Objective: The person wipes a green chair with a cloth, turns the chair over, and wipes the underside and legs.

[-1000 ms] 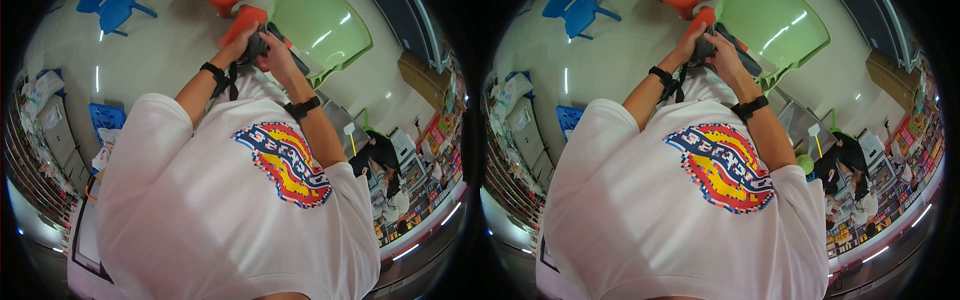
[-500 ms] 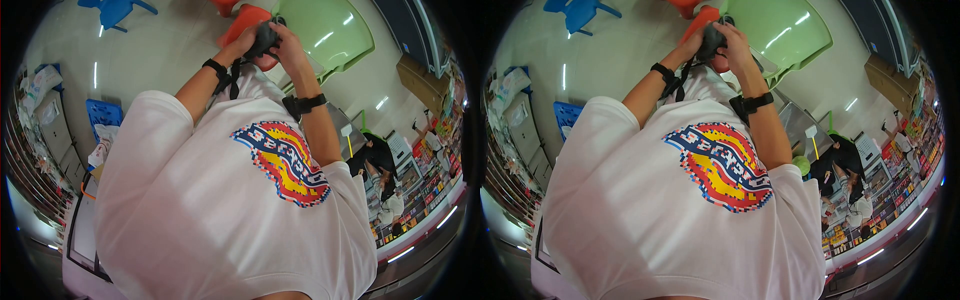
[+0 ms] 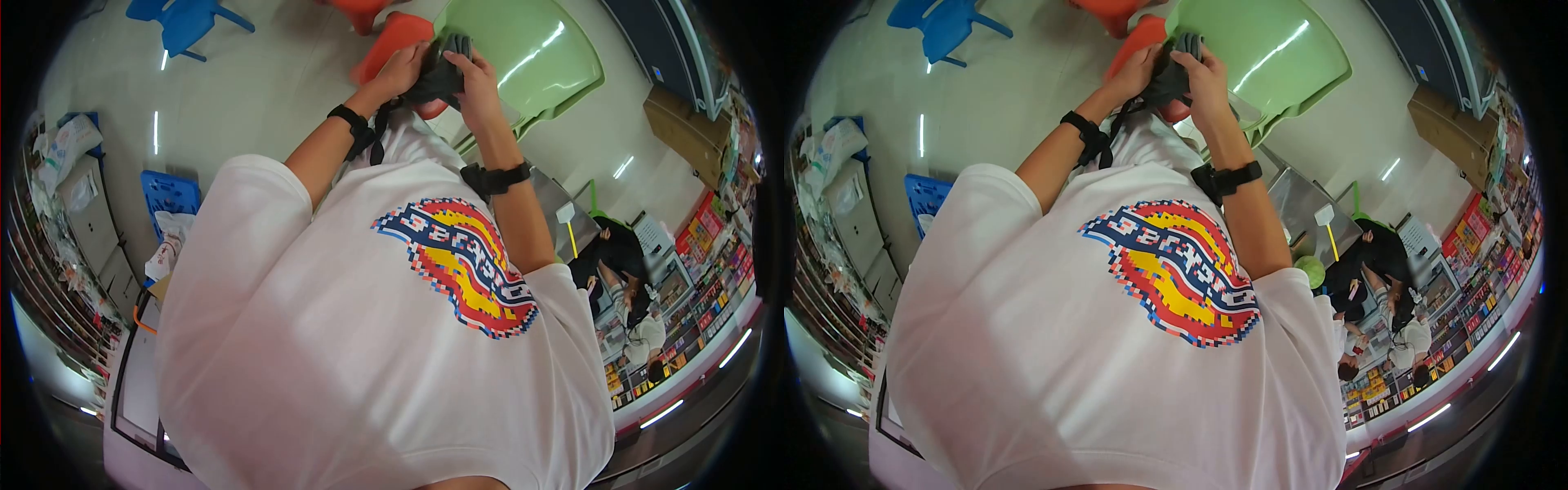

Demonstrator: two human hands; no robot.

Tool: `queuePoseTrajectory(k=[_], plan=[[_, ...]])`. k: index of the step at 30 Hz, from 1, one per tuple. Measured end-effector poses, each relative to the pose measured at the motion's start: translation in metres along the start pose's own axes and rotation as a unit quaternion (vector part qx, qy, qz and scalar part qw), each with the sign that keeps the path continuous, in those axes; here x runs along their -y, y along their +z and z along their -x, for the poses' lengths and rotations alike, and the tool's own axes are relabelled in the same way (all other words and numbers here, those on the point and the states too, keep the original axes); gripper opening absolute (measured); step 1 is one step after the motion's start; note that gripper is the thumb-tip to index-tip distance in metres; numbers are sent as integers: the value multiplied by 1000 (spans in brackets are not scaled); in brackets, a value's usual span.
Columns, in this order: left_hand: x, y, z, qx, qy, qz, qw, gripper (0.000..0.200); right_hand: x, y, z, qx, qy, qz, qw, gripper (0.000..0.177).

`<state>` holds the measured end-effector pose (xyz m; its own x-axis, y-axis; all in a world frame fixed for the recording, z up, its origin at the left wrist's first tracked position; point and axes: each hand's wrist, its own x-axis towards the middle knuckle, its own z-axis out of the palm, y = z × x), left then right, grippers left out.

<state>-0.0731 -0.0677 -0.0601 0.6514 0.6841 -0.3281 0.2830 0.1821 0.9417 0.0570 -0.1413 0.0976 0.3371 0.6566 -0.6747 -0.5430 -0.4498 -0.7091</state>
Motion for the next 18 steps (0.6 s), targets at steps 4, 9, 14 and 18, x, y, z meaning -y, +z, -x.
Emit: queuePoseTrajectory(k=[4, 9, 14, 18], plan=[[-3, 4, 5, -9, 14, 21, 1000, 43, -13, 5, -14, 26, -16, -2, 1000, 20], [-4, 5, 12, -11, -22, 55, 998, 39, 1, 17, -11, -11, 12, 88, 996, 23], [-8, 6, 16, 10, 36, 69, 997, 32, -18, 24, -6, -21, 19, 74, 997, 25], [-6, -5, 19, -2, 32, -38, 999, 29, -7, 9, -8, 10, 90, 43, 995, 23]])
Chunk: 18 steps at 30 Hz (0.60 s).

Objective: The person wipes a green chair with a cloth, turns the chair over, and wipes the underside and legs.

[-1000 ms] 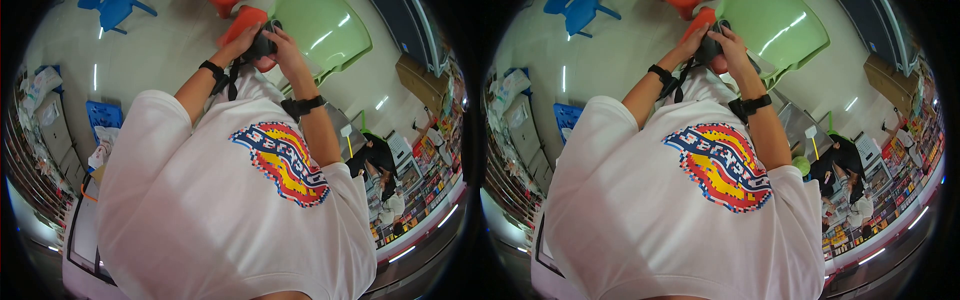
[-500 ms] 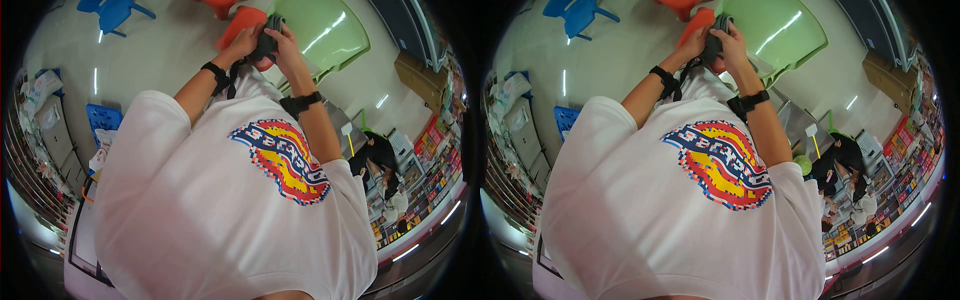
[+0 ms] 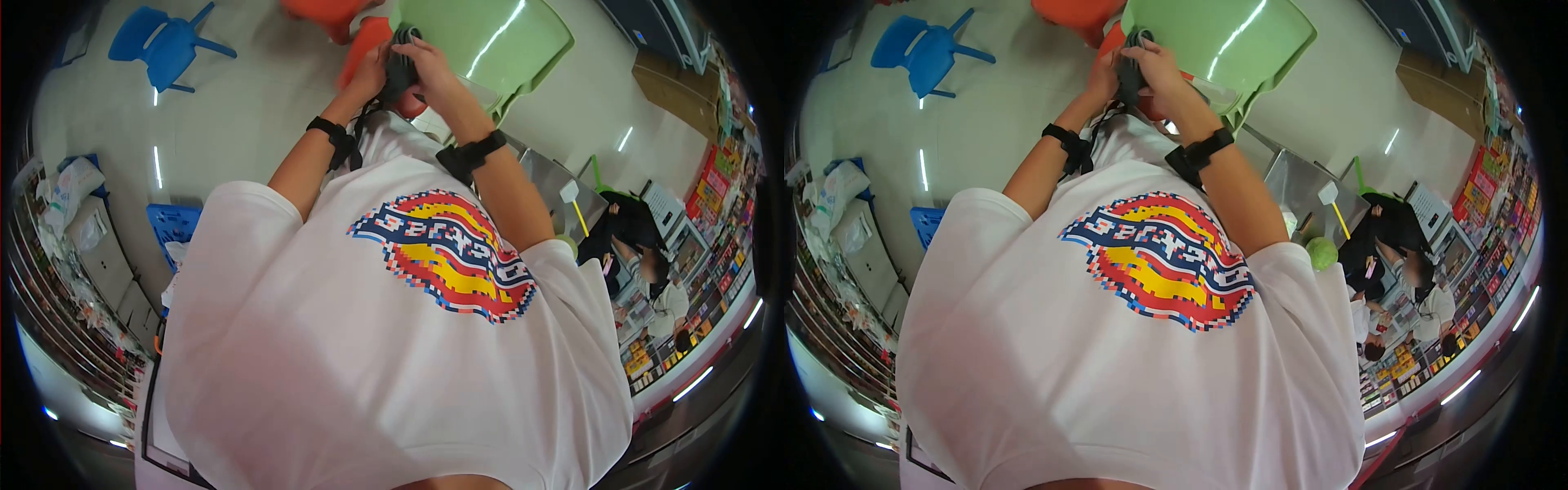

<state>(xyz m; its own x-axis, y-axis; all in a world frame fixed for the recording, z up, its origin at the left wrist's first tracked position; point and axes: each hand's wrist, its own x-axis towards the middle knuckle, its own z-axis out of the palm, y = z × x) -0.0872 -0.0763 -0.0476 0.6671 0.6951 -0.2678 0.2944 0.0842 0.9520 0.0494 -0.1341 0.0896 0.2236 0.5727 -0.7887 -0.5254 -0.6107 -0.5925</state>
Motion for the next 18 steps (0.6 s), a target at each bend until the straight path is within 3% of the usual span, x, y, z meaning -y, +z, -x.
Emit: queuePoseTrajectory(k=[2, 5, 7, 9, 11, 12, 13, 15, 16, 18], plan=[[0, -3, -10, 24, -49, 59, 997, 37, 6, -19, 4, 2, 37, -16, 999, 20], [-3, 6, -11, -39, -14, 45, 998, 47, 4, -49, 37, 60, 33, -113, 991, 26], [8, 8, -14, -22, -26, 69, 997, 47, -13, -100, 55, 135, 7, -212, 968, 26], [12, 5, -14, -9, -41, 91, 995, 47, -29, -138, 89, 15, -35, -329, 944, 30], [10, 4, -12, -17, -33, 76, 996, 48, -22, -160, 138, -22, -130, -439, 889, 34], [11, 4, -13, -15, -34, 75, 996, 48, -23, -180, 159, 61, -193, -447, 872, 38], [13, 3, -14, -10, -27, 46, 999, 48, -21, -190, 182, -64, -233, -404, 883, 39], [15, -2, -15, -2, -21, 17, 1000, 49, -16, -200, 221, -116, -319, -366, 866, 43], [10, -5, -17, -1, -28, 12, 1000, 48, -9, -197, 237, -97, -353, -363, 857, 45], [-8, -6, -26, 5, -32, 6, 999, 48, -3, -187, 251, -191, -415, -320, 830, 41]])
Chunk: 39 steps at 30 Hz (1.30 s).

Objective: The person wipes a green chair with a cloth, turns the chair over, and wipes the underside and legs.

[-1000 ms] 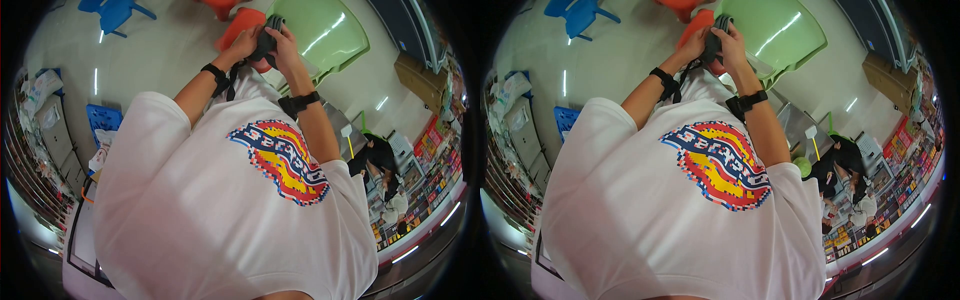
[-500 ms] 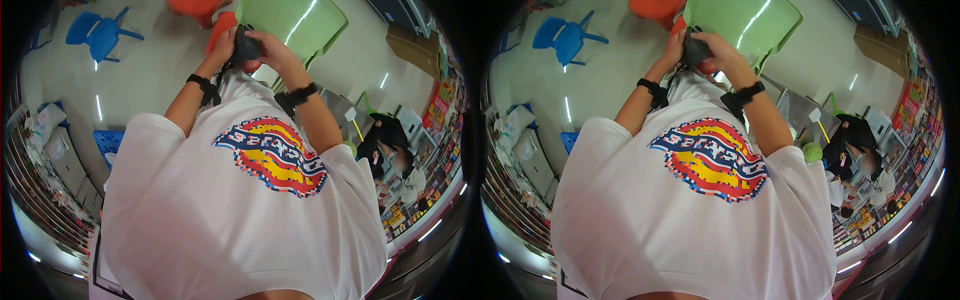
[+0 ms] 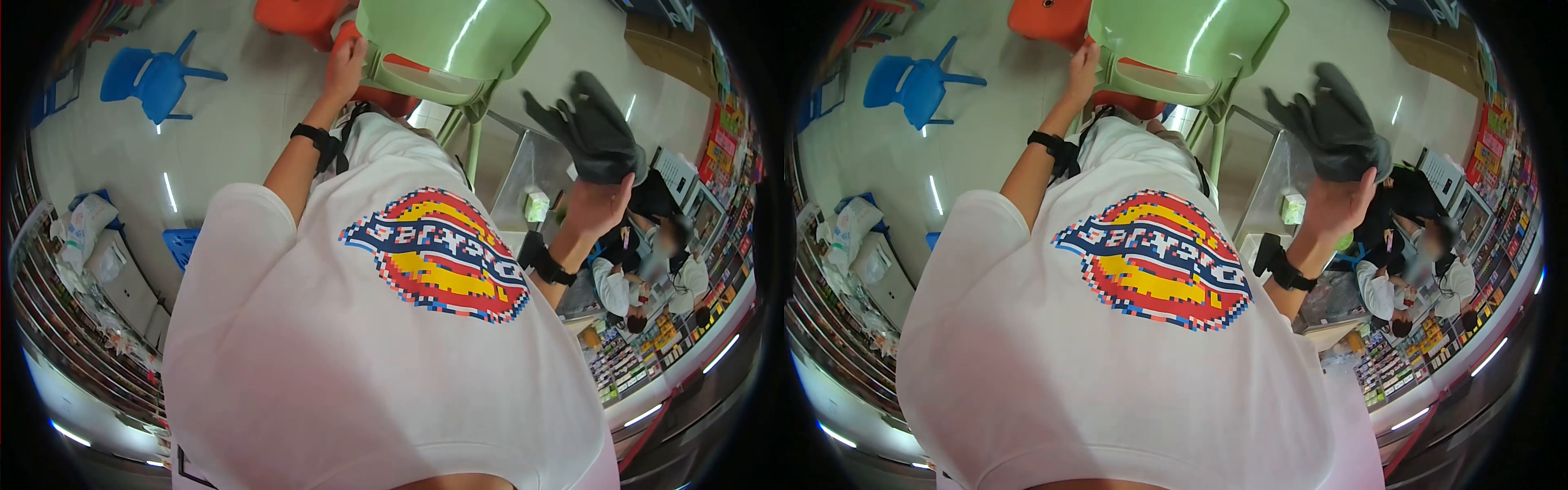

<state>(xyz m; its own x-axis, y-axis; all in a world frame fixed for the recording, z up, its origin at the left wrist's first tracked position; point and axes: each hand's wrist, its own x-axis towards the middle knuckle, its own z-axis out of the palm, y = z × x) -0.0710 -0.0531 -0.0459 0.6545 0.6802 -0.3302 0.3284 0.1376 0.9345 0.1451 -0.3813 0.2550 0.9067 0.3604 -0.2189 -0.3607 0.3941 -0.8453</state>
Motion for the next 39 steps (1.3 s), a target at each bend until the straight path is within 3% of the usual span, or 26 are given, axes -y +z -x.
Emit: queuePoseTrajectory(k=[1, 2, 5, 6, 8, 9, 10, 11, 13, 14, 15, 17, 21, 23, 24, 25, 26, 29, 33, 35, 39], plan=[[-16, 5, -5, -55, 40, 61, 996, 46, -1, -6, 0, -4, -3, -1, 1000, 41], [-32, 8, -6, -109, 78, 123, 983, 45, -3, -15, -2, -20, -52, 101, 993, 39], [-29, 3, -53, -89, 96, 133, 982, 58, -32, -31, -18, -28, -123, 295, 947, 33], [-45, 5, -58, -85, 96, 132, 983, 58, -46, -35, -25, -15, -141, 385, 912, 28], [-79, 9, -68, -102, 31, 151, 983, 51, -73, -32, -35, 70, -221, 600, 766, 20], [-74, 9, -76, -101, 31, 149, 983, 51, -91, -30, -40, 113, -236, 643, 720, 17], [-66, 11, -91, -104, 10, 56, 993, 44, -109, -30, -45, 156, -249, 682, 670, 13], [-63, 9, -99, -107, -10, -39, 993, 42, -126, -28, -45, 194, -240, 695, 649, 11], [-71, 14, -105, -110, -21, -59, 992, 42, -151, -30, -47, 261, -192, 738, 592, 14], [-74, 17, -105, -112, -36, -76, 990, 43, -157, -34, -53, 261, -191, 737, 593, 14], [-72, 19, -104, -112, -38, -78, 990, 43, -159, -32, -56, 259, -175, 776, 549, 16], [-70, 22, -104, -129, 48, -41, 990, 44, -155, -29, -61, 270, -180, 823, 467, 23], [-74, 25, -106, -164, 47, -80, 982, 43, -144, -22, -77, 318, -200, 807, 456, 25], [-76, 21, -109, -163, 53, -55, 984, 42, -142, -32, -96, 339, -87, 733, 584, 25], [-77, 20, -108, -168, 51, -51, 983, 42, -143, -30, -97, 343, -89, 734, 580, 25], [-76, 18, -104, -174, 34, -37, 984, 42, -145, -29, -94, 305, 44, 574, 759, 19], [-76, 15, -101, -179, 16, -25, 983, 42, -148, -28, -90, 242, 177, 371, 879, 18], [-73, 2, -99, -136, -71, -24, 988, 42, -156, -23, -77, 223, 141, 395, 880, 16], [-84, 11, -93, -167, -23, -13, 986, 44, -177, -14, -83, 137, 105, 497, 850, 30], [-94, 15, -91, -201, -4, -30, 979, 50, -185, -13, -94, 73, -28, 708, 702, 50], [-108, 10, -86, -163, -84, -86, 979, 57, -180, -9, -104, 118, -32, 718, 685, 61]])
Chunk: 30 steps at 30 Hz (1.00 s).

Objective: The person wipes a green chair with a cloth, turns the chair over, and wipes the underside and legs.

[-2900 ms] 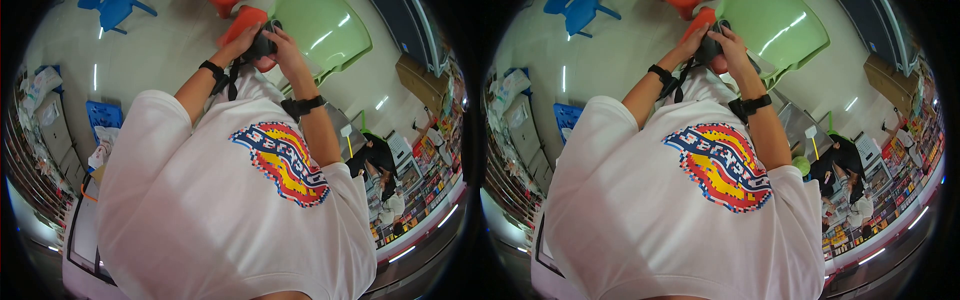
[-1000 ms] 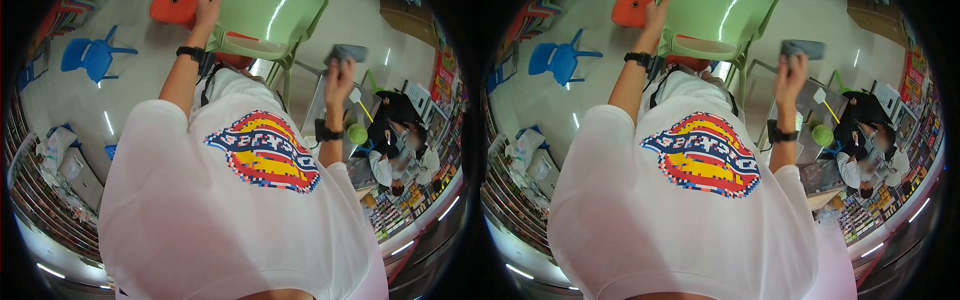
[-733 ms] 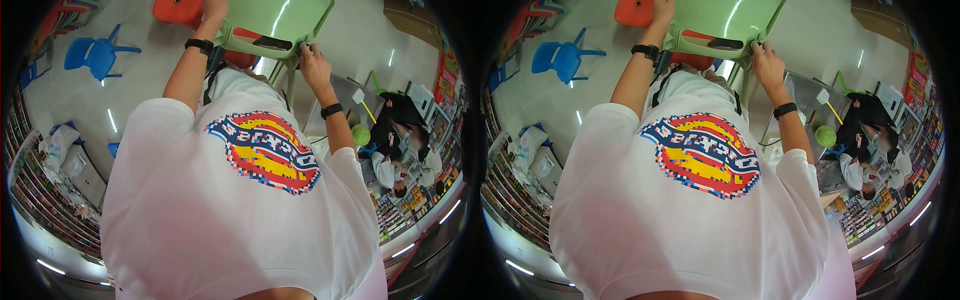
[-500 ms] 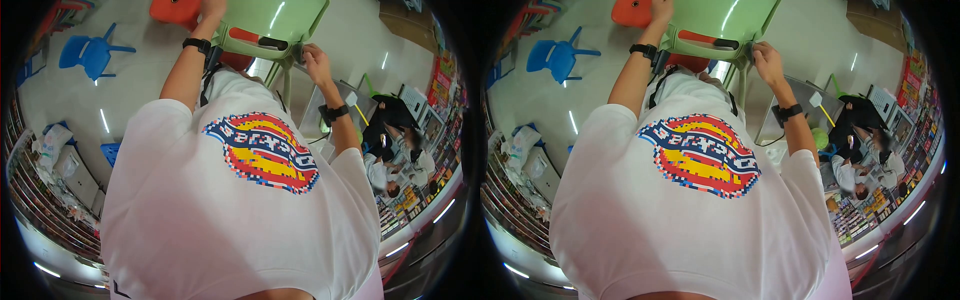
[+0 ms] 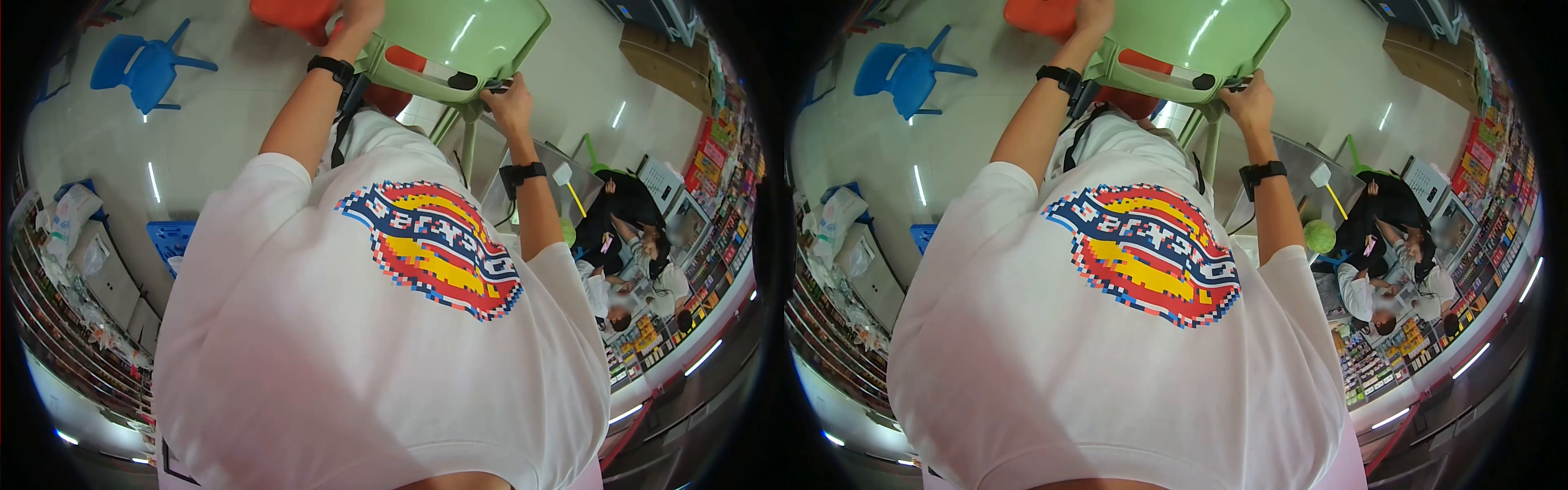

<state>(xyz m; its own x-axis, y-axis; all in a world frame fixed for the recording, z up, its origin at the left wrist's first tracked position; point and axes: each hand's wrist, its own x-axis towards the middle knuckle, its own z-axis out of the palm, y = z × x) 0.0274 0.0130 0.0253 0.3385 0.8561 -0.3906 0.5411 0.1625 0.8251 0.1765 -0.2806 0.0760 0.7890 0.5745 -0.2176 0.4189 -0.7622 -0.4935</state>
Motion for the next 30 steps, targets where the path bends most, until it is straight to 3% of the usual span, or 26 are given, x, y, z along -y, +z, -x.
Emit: queuePoseTrajectory(k=[2, 6, 12, 14, 17, 24, 26, 30], plan=[[-5, 1, 4, 6, 9, -55, 998, 61, 8, -8, -3, 75, 46, 87, 992, 61], [-36, -5, 25, 46, -7, 9, 999, 61, -1, -2, -2, 75, 72, 68, 992, 64], [-19, 4, 10, 72, 24, 1, 997, 61, -15, 14, 10, 9, 68, -22, 997, 67], [-23, 3, 17, 38, 38, 10, 999, 64, -18, 16, 11, -6, 69, -40, 997, 73], [-47, -17, 34, 37, 1, -42, 998, 67, -10, 20, 25, -51, 16, -77, 996, 74], [-54, -26, 45, 51, -17, -33, 998, 68, -10, 30, 44, -85, -2, -11, 996, 63], [-50, -21, 41, 10, -1, -62, 998, 67, -19, 37, 42, -115, -31, 69, 991, 59], [-27, -13, 28, -6, 44, -62, 997, 64, -5, 30, 35, -127, 22, 19, 992, 54]])
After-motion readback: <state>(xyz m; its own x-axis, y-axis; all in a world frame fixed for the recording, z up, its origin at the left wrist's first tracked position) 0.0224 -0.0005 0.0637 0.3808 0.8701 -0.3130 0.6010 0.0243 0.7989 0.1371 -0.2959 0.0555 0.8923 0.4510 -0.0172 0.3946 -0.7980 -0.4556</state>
